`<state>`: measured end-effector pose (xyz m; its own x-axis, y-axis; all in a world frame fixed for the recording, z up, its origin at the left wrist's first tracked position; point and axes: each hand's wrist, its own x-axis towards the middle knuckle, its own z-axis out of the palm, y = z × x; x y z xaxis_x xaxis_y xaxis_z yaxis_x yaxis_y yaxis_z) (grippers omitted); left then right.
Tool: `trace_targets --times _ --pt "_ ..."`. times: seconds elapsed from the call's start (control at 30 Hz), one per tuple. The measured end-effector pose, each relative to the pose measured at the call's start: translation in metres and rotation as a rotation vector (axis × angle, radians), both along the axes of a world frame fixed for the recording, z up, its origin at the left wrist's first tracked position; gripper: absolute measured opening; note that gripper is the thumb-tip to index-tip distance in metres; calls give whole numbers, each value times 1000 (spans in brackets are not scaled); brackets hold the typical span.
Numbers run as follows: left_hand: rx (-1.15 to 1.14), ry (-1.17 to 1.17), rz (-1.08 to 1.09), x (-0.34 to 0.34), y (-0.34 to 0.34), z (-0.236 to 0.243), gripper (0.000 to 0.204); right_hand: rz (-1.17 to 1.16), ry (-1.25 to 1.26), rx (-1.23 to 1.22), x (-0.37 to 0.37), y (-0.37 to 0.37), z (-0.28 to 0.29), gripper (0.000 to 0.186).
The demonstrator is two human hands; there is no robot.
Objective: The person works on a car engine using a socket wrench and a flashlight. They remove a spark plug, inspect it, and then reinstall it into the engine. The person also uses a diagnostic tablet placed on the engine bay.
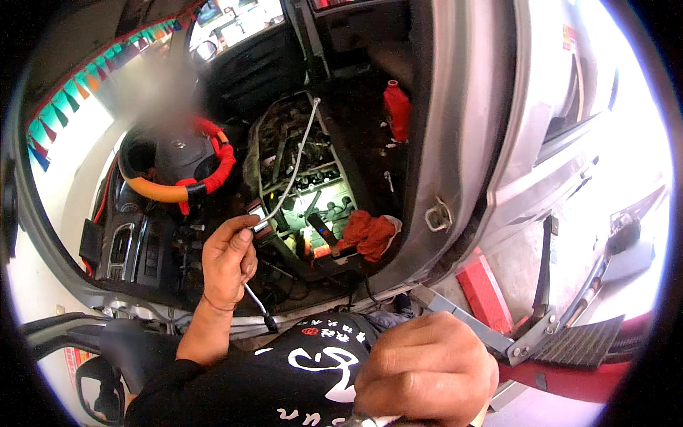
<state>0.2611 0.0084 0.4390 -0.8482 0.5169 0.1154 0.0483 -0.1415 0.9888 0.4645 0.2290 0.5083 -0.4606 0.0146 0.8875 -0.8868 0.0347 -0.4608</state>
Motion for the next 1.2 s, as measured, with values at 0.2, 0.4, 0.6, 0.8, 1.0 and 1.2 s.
trace_targets --times 0.2,0.4,0.6,0.8,1.0,1.2 --pt "-34 -3 87 -1 -10 -4 29 217 -38 138 -25 14 -3 32" --pt "-106 62 236 -3 -22 -16 31 228 -103 154 -46 10 -2 33" --pt "-299 125 503 -18 -46 -62 29 -30 -864 81 -83 3 -72 46" --pt "-543 152 775 -44 -81 -148 29 307 -1315 -412 -155 -32 -194 37" --pt "-641 46 987 -83 -120 -241 32 400 -1510 -491 -193 -62 -252 40" --pt "-437 -29 1069 -153 -181 -331 32 568 -1712 -676 -238 -93 -315 44"
